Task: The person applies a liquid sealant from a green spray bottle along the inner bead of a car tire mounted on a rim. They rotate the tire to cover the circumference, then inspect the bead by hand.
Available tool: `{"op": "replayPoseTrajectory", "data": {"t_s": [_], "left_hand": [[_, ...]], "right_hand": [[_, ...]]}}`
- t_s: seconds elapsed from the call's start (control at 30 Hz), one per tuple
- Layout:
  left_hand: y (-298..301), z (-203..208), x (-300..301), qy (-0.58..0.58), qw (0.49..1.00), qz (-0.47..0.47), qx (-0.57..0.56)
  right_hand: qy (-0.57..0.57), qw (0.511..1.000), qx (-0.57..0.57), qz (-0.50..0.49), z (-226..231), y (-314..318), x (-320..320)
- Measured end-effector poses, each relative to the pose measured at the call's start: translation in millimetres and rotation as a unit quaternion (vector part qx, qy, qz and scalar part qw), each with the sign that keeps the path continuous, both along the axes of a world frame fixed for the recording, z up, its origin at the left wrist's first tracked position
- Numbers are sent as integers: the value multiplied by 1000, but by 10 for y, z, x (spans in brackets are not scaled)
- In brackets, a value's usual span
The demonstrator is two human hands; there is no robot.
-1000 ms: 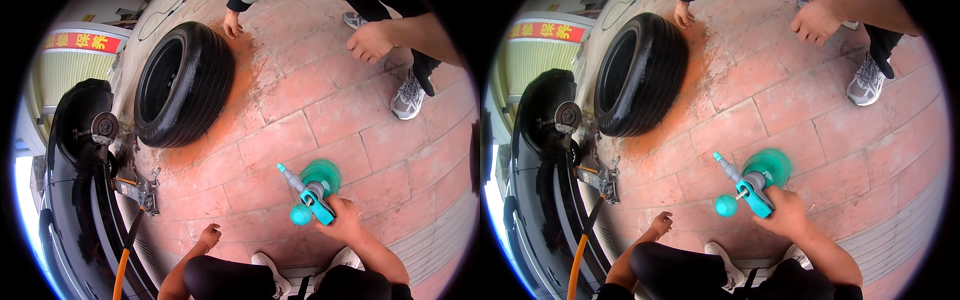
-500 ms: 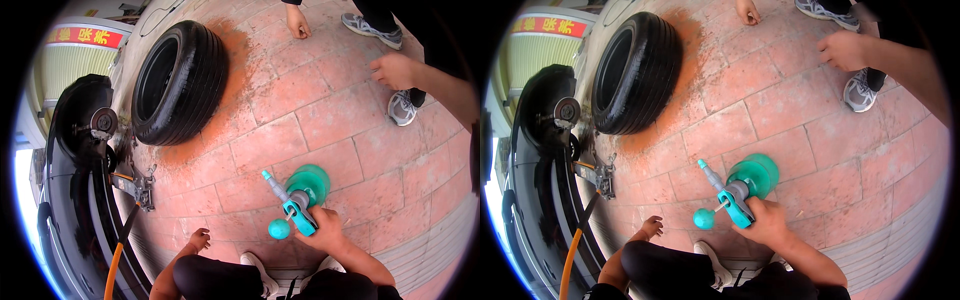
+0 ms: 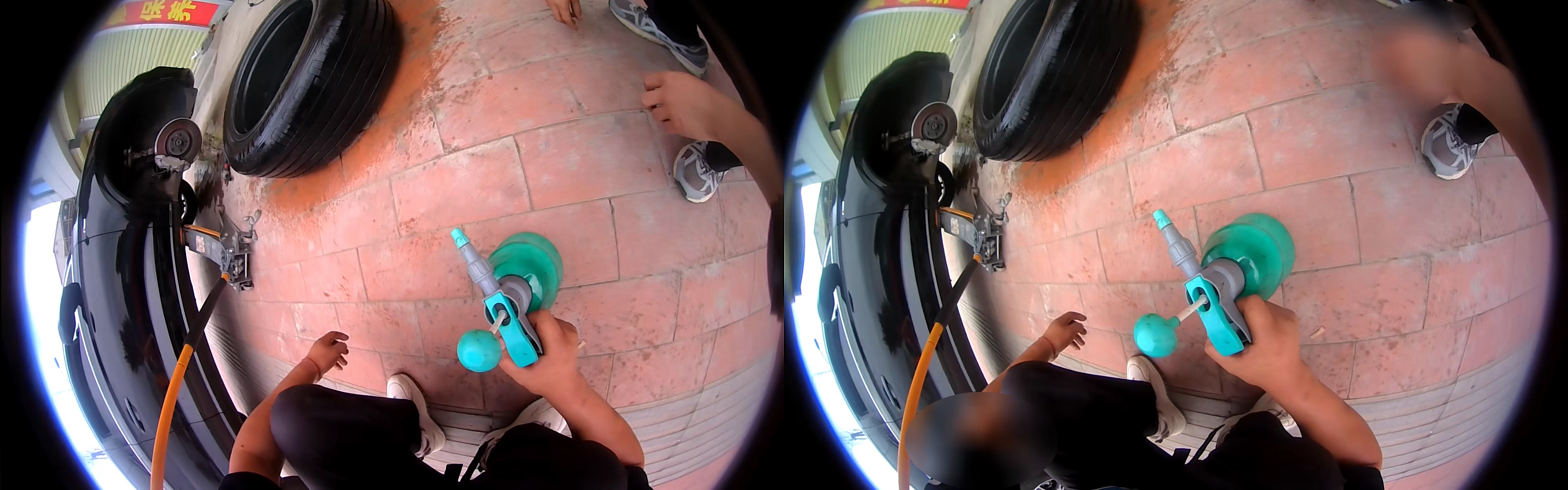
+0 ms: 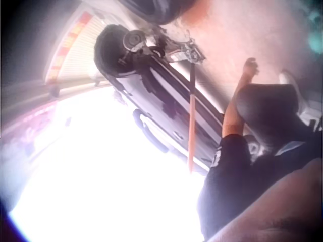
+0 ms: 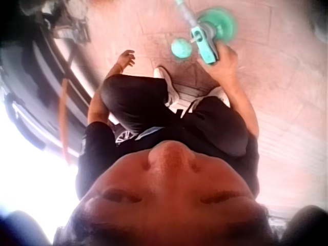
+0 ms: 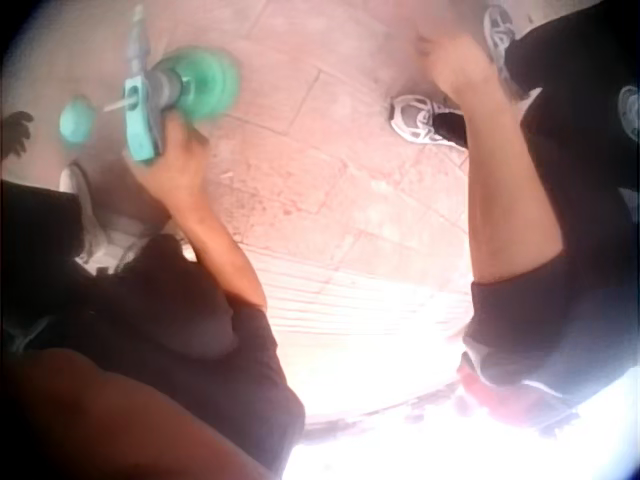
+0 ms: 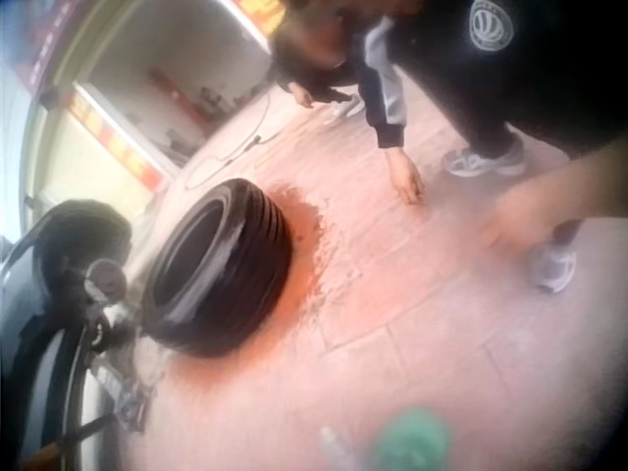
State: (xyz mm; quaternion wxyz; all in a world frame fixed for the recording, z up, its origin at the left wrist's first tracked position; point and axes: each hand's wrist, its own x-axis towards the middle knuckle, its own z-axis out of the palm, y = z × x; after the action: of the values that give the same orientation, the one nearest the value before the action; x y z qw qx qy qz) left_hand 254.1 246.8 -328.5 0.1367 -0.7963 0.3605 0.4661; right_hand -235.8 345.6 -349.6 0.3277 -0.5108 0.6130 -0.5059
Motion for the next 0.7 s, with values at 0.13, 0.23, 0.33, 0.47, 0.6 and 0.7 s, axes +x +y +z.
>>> {"op": "replayPoseTrajectory", "data": {"t_s": [0.13, 0.23, 0.33, 0.47, 0.6, 0.7], "left_hand": [[42, 48, 10, 10, 1000, 15, -1], [48, 33, 9, 7, 1000, 16, 4], [10, 35, -48, 12, 1000, 16, 2], [28, 4, -47, 34, 999, 26, -7], [7, 0, -66, 37, 999, 10, -3], [6, -17, -37, 49, 999, 15, -10]], "right_hand": [[9, 1000, -1, -4, 52, -14, 7], [11, 1000, 3, -3, 48, -27, 3], [10, 1000, 11, 0, 48, -23, 1], [18, 1000, 13, 3, 37, -31, 7], [19, 999, 48, -9, -17, 20, 34], [14, 999, 45, -11, -29, 44, 36]]}}
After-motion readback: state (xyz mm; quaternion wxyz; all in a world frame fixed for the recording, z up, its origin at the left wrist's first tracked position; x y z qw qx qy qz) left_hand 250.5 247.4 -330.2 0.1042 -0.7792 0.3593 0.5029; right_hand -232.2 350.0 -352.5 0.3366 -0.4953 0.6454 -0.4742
